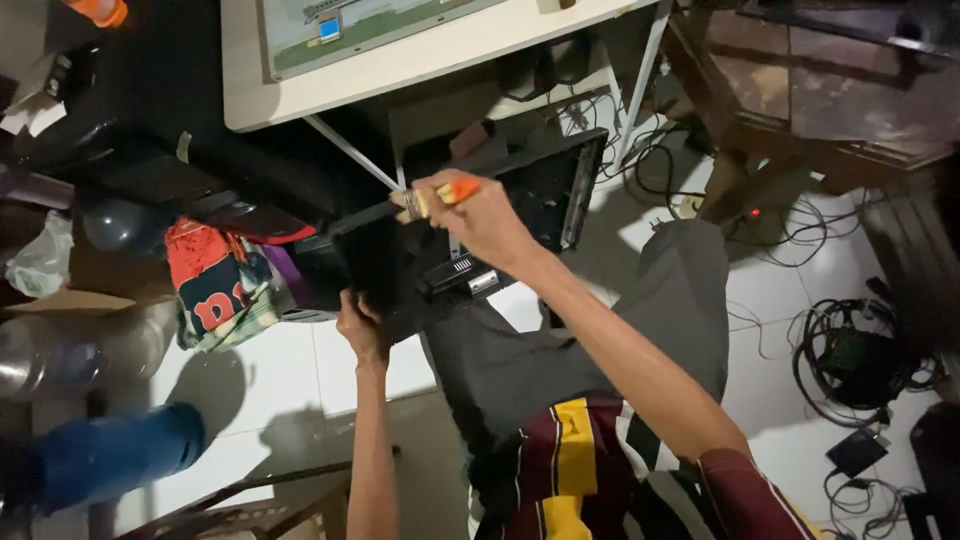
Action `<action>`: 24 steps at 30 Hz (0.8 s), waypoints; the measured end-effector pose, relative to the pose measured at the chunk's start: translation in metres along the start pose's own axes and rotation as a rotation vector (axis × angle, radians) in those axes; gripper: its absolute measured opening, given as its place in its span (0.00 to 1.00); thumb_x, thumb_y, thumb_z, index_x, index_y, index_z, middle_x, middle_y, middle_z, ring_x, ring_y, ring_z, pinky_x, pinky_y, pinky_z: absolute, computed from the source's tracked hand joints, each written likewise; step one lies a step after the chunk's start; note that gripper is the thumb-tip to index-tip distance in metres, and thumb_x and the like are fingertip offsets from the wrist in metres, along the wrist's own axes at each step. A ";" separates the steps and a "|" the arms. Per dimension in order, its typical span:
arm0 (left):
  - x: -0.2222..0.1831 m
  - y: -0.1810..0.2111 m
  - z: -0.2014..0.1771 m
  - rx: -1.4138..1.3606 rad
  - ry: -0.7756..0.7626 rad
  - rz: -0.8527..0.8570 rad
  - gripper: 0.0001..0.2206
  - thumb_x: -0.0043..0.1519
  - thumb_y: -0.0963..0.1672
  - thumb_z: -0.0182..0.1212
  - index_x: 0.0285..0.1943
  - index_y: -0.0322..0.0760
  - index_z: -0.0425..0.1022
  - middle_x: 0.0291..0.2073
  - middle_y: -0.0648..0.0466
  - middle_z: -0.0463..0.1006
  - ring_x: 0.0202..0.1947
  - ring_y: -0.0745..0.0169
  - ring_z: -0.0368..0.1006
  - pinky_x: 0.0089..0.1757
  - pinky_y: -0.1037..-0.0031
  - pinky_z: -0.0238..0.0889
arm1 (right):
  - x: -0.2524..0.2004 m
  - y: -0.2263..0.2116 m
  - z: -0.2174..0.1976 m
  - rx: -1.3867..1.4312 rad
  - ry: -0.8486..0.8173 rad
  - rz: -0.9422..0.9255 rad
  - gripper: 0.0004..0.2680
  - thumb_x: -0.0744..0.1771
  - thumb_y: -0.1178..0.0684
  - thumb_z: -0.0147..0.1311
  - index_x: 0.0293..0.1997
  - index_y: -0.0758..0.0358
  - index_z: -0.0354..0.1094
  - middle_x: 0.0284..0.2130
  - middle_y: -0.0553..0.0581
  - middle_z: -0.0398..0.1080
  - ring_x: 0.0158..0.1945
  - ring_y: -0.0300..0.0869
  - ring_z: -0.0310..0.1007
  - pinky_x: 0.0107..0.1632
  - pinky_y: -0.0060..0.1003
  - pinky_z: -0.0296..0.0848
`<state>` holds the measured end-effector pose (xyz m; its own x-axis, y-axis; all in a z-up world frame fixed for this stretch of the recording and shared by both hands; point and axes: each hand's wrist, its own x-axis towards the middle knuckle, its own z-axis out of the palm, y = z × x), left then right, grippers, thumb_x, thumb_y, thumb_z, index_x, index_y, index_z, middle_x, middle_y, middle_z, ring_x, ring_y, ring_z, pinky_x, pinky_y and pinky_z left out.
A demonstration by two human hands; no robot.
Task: Cleaning the interior of a monitor back cover using a paintbrush to remove dust.
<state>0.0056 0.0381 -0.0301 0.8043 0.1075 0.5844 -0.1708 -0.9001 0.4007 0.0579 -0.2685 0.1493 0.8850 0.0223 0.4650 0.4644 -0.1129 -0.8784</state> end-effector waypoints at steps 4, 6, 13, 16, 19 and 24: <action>-0.008 -0.012 -0.006 0.034 0.060 -0.100 0.14 0.75 0.49 0.42 0.43 0.40 0.70 0.20 0.49 0.71 0.20 0.42 0.73 0.28 0.65 0.69 | -0.017 0.039 -0.038 -0.111 0.254 0.111 0.07 0.67 0.56 0.58 0.36 0.72 0.72 0.28 0.70 0.75 0.34 0.63 0.78 0.42 0.45 0.75; -0.005 -0.013 -0.010 0.037 0.055 -0.089 0.16 0.75 0.50 0.42 0.44 0.38 0.71 0.22 0.47 0.73 0.22 0.41 0.74 0.29 0.65 0.69 | -0.022 0.079 -0.084 -0.234 0.330 0.115 0.05 0.68 0.59 0.56 0.38 0.72 0.71 0.29 0.69 0.74 0.35 0.62 0.77 0.44 0.46 0.73; 0.026 0.024 -0.014 0.064 0.045 0.027 0.17 0.76 0.46 0.49 0.48 0.21 0.73 0.29 0.32 0.78 0.28 0.31 0.77 0.29 0.55 0.69 | -0.048 0.134 -0.170 -0.597 0.411 0.186 0.05 0.72 0.58 0.55 0.37 0.63 0.73 0.26 0.58 0.74 0.32 0.52 0.78 0.43 0.41 0.74; 0.037 0.026 -0.023 0.036 0.025 0.000 0.18 0.75 0.45 0.51 0.50 0.16 0.73 0.32 0.28 0.79 0.30 0.28 0.77 0.31 0.54 0.71 | -0.072 0.129 -0.167 -0.535 0.488 0.166 0.08 0.72 0.60 0.52 0.36 0.71 0.72 0.24 0.65 0.73 0.29 0.59 0.75 0.43 0.47 0.72; 0.033 -0.007 -0.030 0.134 -0.007 -0.094 0.19 0.78 0.48 0.47 0.47 0.25 0.75 0.28 0.37 0.78 0.26 0.36 0.75 0.30 0.57 0.68 | -0.090 0.133 -0.158 -0.528 0.523 0.204 0.05 0.72 0.60 0.53 0.44 0.64 0.77 0.25 0.65 0.75 0.31 0.57 0.77 0.41 0.46 0.70; 0.049 0.015 -0.097 0.089 -0.076 -0.174 0.19 0.78 0.46 0.47 0.44 0.20 0.74 0.27 0.30 0.76 0.26 0.29 0.72 0.30 0.53 0.62 | -0.089 0.135 -0.130 -0.458 0.481 0.127 0.03 0.71 0.60 0.54 0.42 0.68 0.74 0.22 0.64 0.73 0.29 0.55 0.76 0.41 0.40 0.72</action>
<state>-0.0128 0.0709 0.0724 0.8585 0.2356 0.4556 0.0229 -0.9050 0.4248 0.0377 -0.4144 0.0037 0.7692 -0.4518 0.4519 0.2032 -0.4976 -0.8433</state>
